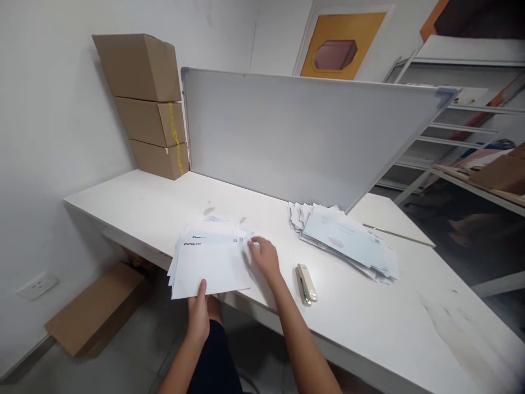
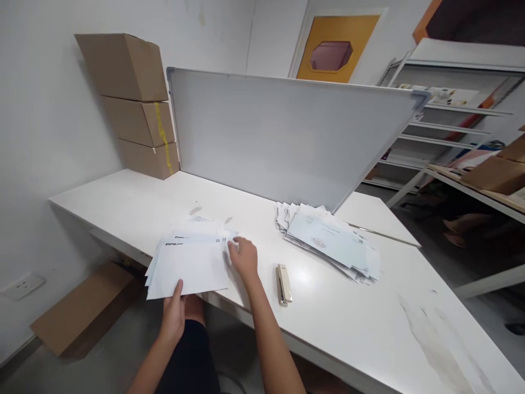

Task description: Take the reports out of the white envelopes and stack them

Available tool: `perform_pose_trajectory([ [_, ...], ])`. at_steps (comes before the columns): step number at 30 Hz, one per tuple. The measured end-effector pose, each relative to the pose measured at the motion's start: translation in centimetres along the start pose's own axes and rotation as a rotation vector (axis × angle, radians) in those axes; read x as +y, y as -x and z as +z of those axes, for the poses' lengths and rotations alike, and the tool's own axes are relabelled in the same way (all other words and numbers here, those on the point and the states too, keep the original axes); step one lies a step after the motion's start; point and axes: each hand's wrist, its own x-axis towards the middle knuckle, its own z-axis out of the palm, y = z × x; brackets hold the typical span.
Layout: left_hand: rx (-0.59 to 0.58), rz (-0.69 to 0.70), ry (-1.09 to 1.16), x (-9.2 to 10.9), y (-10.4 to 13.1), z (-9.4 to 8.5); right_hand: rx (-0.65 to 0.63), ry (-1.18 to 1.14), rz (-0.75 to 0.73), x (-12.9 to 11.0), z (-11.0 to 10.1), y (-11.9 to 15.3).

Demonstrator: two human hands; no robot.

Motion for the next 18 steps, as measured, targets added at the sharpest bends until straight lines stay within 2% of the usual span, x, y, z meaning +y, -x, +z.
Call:
perform_pose_trajectory([
  [2,-0.011,0.043,-0.013,0.6,-0.6,-0.1,-0.007,-0.02,0.015,-0.7,0.5,-3.6],
  [4,-0.016,0.063,-0.013,1.1,-1.0,-0.1,-0.11,-0.029,0.003,-1.6,1.7,-6.9],
  [7,0.003,0.01,-0.004,1.8,-1.4,-0.2,-0.232,-0.043,-0.036,-2.5,3.7,-9.2],
  [11,0.023,-0.058,0.014,2.6,-1.3,-0.2,-0.325,-0.153,-0.14,-2.1,4.4,-7.2],
  [18,0.153,-0.169,0.141,2.7,0.3,0.1,-0.326,-0.321,-0.164,-0.7,2.6,-0.9],
])
